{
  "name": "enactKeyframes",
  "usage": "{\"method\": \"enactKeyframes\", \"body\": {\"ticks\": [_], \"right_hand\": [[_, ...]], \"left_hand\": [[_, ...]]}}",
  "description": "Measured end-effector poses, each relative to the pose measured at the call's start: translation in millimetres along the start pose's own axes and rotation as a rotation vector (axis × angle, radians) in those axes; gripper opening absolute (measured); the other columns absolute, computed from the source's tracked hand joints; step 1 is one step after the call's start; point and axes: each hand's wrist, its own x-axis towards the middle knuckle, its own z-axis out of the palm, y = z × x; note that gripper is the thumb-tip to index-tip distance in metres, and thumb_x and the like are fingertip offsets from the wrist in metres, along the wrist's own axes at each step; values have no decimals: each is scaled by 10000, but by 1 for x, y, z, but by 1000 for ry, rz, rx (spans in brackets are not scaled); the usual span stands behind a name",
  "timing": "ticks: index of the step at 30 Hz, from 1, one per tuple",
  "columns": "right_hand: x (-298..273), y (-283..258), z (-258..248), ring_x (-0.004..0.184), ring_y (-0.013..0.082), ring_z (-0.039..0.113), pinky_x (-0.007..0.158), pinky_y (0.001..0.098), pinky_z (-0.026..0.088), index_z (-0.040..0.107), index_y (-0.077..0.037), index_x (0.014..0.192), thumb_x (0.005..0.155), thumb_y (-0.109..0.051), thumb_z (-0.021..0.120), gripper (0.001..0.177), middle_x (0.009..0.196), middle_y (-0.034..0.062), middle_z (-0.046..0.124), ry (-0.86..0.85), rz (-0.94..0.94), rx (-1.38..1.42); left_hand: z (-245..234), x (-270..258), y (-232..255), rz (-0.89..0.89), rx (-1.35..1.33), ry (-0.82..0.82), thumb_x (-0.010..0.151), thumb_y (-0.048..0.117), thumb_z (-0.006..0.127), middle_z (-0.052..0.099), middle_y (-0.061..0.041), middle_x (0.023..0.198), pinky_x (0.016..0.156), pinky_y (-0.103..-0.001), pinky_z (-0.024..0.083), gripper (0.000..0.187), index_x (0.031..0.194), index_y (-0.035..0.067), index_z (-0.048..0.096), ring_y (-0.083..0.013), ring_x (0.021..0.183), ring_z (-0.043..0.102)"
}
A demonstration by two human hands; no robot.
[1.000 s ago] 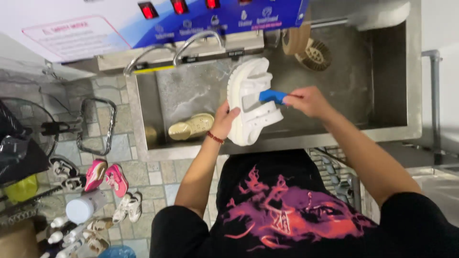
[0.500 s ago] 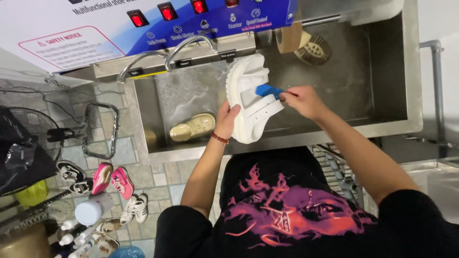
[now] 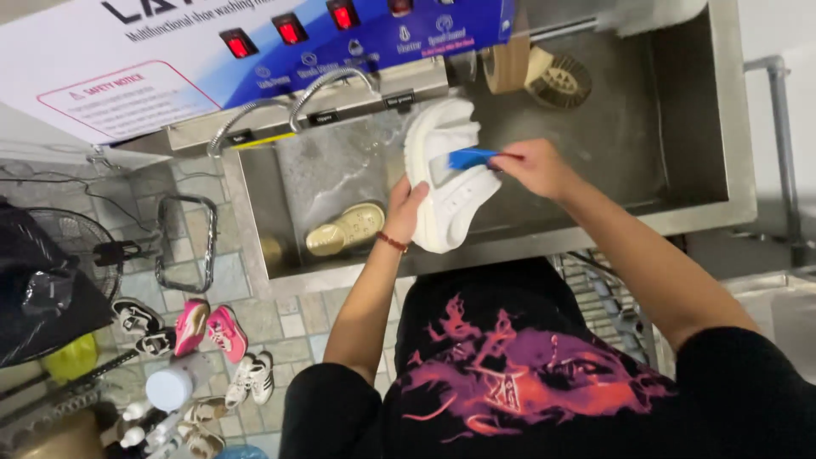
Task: The person is washing a pair of white shoes using a shoe washing machine and a brush.
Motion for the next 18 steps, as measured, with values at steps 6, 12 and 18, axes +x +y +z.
{"method": "enactKeyframes", "body": {"ticks": [6, 12, 18], "right_hand": [[-33, -31, -44, 660, 237, 679, 617, 343, 499, 794, -88, 942, 895, -357, 786, 273, 774, 108, 713, 86, 89, -294], [-28, -65, -107, 772, 208, 701, 684, 324, 534, 799, -123, 1019, 998, -372, 804, 251, 898, 65, 736, 311, -190, -587], [-2, -153, -126, 702, 218, 669, 605, 328, 491, 808, -157, 960, 922, -378, 829, 226, 803, 13, 710, 132, -422, -873]], "left_hand": [[-17, -7, -13, -74, -288, -10, 1055, 232, 542, 639, -96, 1365, 1050, -339, 498, 493, 1483, -5, 475, -199, 1220, 618], [-47, -4, -11, -56, -215, -185, 1019, 376, 646, 678, -102, 1305, 996, -344, 528, 591, 1422, -43, 544, -195, 1166, 640], [-48, 2, -3, -48, -145, -285, 941, 410, 751, 671, -71, 1288, 1011, -322, 516, 673, 1406, -37, 557, -162, 1163, 618]]}}
